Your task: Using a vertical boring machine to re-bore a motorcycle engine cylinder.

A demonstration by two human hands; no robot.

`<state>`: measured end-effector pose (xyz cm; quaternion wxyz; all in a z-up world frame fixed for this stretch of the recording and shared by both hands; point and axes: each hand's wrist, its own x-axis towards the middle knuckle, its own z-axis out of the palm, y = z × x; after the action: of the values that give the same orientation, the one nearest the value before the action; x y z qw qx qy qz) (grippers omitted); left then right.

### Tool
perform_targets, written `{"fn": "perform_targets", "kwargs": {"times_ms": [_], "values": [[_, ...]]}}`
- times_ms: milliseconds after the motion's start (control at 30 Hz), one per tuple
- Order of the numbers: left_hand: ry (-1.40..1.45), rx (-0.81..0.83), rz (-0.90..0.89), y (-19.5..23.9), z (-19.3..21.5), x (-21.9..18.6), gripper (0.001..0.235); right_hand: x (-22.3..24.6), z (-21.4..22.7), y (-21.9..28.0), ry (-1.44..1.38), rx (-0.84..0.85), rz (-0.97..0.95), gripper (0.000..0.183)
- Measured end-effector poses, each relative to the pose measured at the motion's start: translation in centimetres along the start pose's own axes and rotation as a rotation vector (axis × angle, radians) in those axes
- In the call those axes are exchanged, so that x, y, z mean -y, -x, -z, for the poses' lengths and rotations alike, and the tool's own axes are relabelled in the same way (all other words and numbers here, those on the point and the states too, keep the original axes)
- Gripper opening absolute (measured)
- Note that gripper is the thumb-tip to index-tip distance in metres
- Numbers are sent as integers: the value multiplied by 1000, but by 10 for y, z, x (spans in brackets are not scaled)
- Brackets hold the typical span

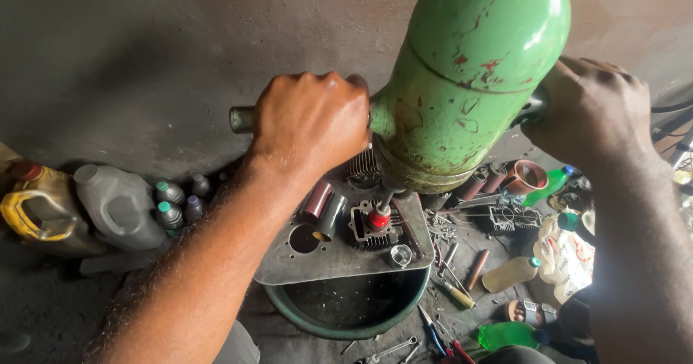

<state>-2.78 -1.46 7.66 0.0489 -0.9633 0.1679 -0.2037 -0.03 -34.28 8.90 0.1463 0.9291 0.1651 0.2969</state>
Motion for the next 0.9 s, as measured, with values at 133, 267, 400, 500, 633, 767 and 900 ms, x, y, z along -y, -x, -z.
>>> {"fn": "perform_targets", "kwargs": {"times_ms": [133, 267, 400, 500, 633, 767, 900], "values": [[4, -32, -11, -7, 8, 5, 13, -3, 6, 2, 30, -38, -21, 16], [-140, -219, -88, -11, -8, 15, 17, 18, 34, 1, 26, -114, -47, 17], [-141, -502, -126, -13, -28, 23, 10, 25, 29, 10, 19, -195, -36, 19], [-113, -476, -150, -18, -40, 26, 15, 26, 17, 19, 32, -240, -33, 17], [-97, -496, -167, -18, -53, 27, 16, 33, 13, 22, 34, -229, -36, 22], [-77, -420, -181, -10, -50, 21, 41, 43, 15, 21, 60, -197, -49, 27], [-46, -409, -160, -3, -63, 20, 23, 37, -10, 29, 45, -148, -69, 25]]}}
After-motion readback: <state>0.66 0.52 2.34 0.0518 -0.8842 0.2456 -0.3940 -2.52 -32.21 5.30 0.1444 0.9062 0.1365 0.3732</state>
